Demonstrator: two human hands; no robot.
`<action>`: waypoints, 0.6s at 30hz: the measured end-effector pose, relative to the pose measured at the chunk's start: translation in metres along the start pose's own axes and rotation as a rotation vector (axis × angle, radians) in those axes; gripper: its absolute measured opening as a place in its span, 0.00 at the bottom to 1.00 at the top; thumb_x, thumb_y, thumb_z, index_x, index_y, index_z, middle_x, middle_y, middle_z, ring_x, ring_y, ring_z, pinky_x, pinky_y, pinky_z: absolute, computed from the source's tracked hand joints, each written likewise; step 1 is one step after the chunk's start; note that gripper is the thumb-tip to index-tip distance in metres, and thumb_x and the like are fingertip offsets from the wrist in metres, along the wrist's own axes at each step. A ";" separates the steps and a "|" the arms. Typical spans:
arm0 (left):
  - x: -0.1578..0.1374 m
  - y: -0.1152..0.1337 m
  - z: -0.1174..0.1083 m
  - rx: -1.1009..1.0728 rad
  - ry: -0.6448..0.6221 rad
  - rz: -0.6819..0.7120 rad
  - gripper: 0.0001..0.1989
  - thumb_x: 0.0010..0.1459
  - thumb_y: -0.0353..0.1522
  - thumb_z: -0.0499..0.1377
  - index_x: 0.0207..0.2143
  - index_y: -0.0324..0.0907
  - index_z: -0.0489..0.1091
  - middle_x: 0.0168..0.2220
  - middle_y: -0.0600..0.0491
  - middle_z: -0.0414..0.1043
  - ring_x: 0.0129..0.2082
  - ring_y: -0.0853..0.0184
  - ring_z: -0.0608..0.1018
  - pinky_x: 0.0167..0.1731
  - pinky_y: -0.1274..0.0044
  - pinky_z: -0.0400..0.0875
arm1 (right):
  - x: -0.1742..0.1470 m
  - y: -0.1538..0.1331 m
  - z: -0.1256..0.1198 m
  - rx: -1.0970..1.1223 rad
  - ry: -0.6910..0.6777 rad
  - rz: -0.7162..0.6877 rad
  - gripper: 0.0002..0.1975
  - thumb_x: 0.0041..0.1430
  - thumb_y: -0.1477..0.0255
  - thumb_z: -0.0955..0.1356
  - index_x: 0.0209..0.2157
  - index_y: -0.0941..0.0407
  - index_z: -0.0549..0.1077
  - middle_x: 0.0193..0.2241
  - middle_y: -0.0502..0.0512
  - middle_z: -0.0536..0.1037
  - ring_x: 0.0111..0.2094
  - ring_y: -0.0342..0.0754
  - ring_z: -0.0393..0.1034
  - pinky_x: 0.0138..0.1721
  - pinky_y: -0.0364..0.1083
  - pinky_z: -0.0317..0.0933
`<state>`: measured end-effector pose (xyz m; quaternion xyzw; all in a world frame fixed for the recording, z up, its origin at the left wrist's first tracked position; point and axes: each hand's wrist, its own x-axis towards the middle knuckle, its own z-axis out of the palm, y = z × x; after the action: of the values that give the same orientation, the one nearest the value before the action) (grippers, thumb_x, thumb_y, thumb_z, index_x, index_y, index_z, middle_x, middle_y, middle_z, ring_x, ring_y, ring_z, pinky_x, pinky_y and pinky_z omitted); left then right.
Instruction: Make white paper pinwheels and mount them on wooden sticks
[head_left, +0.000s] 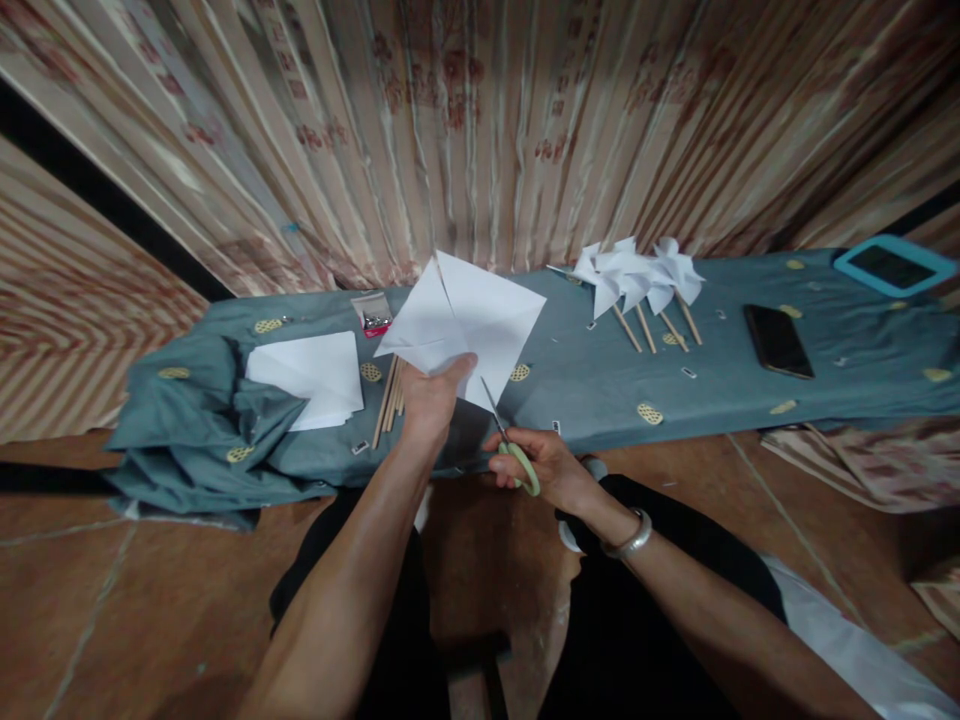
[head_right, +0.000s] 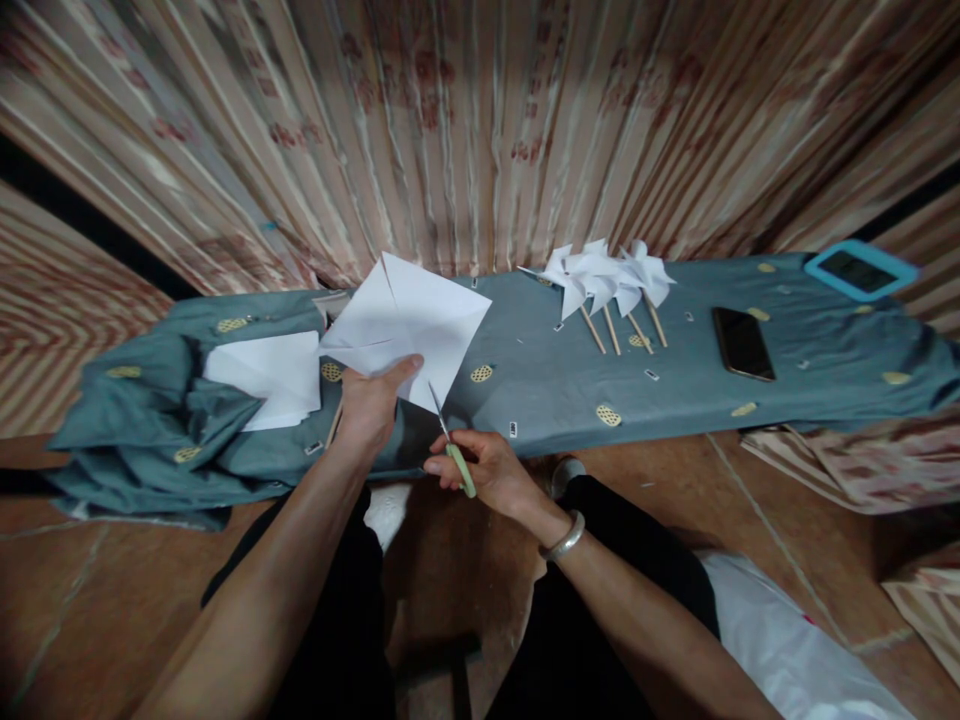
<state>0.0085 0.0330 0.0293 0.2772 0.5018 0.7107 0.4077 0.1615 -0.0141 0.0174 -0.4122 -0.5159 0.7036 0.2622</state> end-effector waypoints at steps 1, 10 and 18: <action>-0.001 0.000 0.000 0.002 -0.003 -0.007 0.21 0.33 0.32 0.71 0.34 0.36 0.76 0.33 0.49 0.79 0.33 0.64 0.78 0.41 0.71 0.72 | 0.000 0.000 0.000 0.005 0.005 0.004 0.23 0.40 0.54 0.76 0.31 0.57 0.74 0.17 0.46 0.73 0.19 0.38 0.64 0.22 0.40 0.58; -0.003 -0.001 0.001 -0.004 -0.007 -0.027 0.21 0.33 0.31 0.71 0.34 0.36 0.76 0.33 0.49 0.79 0.31 0.65 0.78 0.41 0.71 0.72 | 0.001 0.003 -0.001 0.016 0.005 -0.006 0.21 0.41 0.56 0.76 0.31 0.58 0.74 0.17 0.46 0.72 0.18 0.38 0.64 0.21 0.40 0.57; -0.001 -0.003 0.002 -0.031 0.022 -0.032 0.22 0.35 0.31 0.69 0.37 0.38 0.74 0.36 0.48 0.79 0.36 0.63 0.79 0.44 0.70 0.71 | 0.001 0.000 -0.001 0.038 0.026 0.004 0.21 0.39 0.57 0.77 0.29 0.58 0.75 0.16 0.46 0.73 0.18 0.38 0.63 0.20 0.40 0.57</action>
<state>0.0110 0.0336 0.0276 0.2551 0.4993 0.7149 0.4178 0.1612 -0.0125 0.0173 -0.4172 -0.4981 0.7087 0.2751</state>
